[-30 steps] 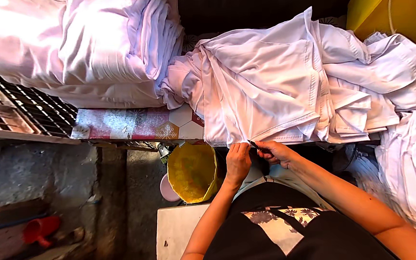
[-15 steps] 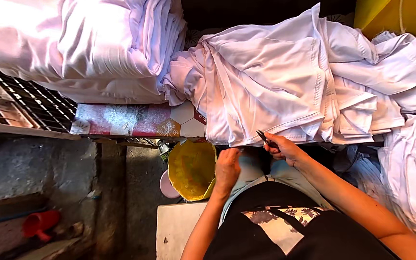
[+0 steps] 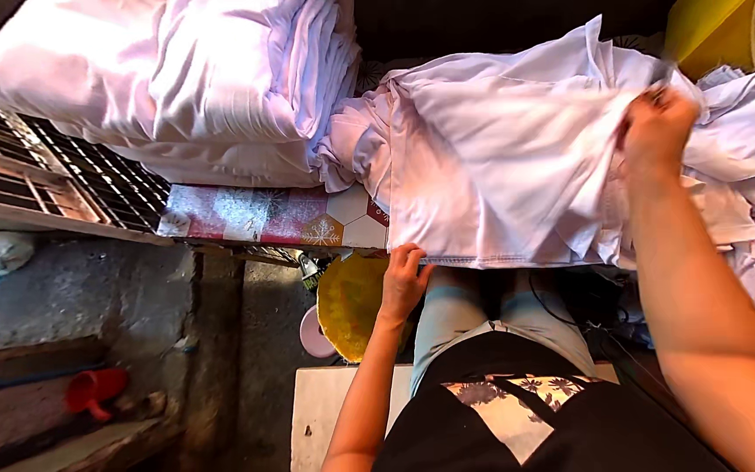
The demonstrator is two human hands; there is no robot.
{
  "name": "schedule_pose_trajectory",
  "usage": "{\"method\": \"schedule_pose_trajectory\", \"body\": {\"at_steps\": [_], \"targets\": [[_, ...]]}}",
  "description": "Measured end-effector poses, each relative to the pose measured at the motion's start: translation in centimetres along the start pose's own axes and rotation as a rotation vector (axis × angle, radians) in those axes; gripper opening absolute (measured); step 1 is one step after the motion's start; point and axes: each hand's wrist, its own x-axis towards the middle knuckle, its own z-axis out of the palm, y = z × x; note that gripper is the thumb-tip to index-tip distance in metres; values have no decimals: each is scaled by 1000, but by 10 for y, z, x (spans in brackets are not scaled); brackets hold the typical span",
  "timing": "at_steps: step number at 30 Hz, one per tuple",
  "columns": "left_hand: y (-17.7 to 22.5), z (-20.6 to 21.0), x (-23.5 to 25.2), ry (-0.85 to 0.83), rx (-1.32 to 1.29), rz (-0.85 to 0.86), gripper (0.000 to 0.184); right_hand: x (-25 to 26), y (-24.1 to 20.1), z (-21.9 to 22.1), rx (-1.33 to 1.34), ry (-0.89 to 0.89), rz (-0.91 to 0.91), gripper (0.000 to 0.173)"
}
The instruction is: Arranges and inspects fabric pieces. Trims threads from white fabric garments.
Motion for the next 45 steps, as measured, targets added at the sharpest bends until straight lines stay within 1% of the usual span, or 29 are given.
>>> {"method": "schedule_pose_trajectory", "body": {"at_steps": [1,2,4,7,10,12,13,14,15,16,17,18,19,21,23,24,25,26,27,28,30,31,32,35,37,39,40,43,45], "targets": [[-3,9,4,-62,43,41,30,26,1,-9,-36,86,56,24],[-7,19,6,-83,93,83,32,40,2,-16,-71,108,84,29],[-18,32,8,-6,157,190,23,40,-6,-21,-142,71,6,38],[-24,28,6,44,110,282,10,1,-19,-14,-168,-4,-221,35],[-26,16,3,-1,12,299,10,-54,-12,3,-96,-168,-294,29],[-19,8,6,-7,-73,249,13,-97,-6,22,-42,-384,-288,23],[-11,3,8,22,-112,212,14,-118,1,38,-21,-495,-287,32],[-1,-2,12,55,-139,176,15,-137,8,55,-59,-600,-285,48],[9,-6,16,83,-151,151,16,-151,16,71,-152,-691,-298,58],[17,-9,21,93,-133,139,15,-161,23,84,-233,-742,-315,51],[21,-11,25,88,-71,136,14,-165,28,92,-259,-735,-318,33],[23,-12,29,68,17,124,12,-161,27,94,-242,-721,-277,19],[21,-13,33,32,78,77,17,-151,22,91,-198,-716,-226,11],[15,-15,38,-7,12,-94,28,-120,11,71,-47,-790,-214,1],[16,-23,47,77,-282,-238,30,-86,-8,44,132,-956,-169,10],[21,-29,54,89,-501,-338,30,-72,-17,32,235,-994,-80,16],[28,-36,60,69,-731,-447,30,-61,-22,25,332,-950,51,22],[34,-41,66,43,-929,-544,28,-51,-24,22,367,-852,189,24],[40,-44,72,21,-1061,-604,24,-41,-24,24,294,-700,271,22],[45,-44,76,10,-1122,-625,21,-34,-23,30,122,-557,255,25],[52,-43,81,16,-1120,-616,16,-42,-21,41,-193,-337,14,34],[55,-42,81,25,-1086,-607,15,-58,-22,44,-232,-275,-122,32],[59,-42,82,36,-1050,-602,15,-78,-24,47,-188,-251,-235,27],[70,-41,79,48,-1019,-595,16,-130,-24,71,31,-361,-368,17],[76,-38,76,25,-1013,-585,17,-148,-20,92,31,-412,-466,18],[79,-36,74,-3,-977,-577,18,-155,-16,104,-11,-397,-545,10],[78,-35,75,-3,-962,-578,17,-154,-17,106,-7,-401,-520,10],[74,-36,73,21,-956,-594,12,-144,-19,99,85,-503,-237,12],[74,-36,72,34,-973,-613,13,-140,-15,95,120,-522,-187,11]]}}
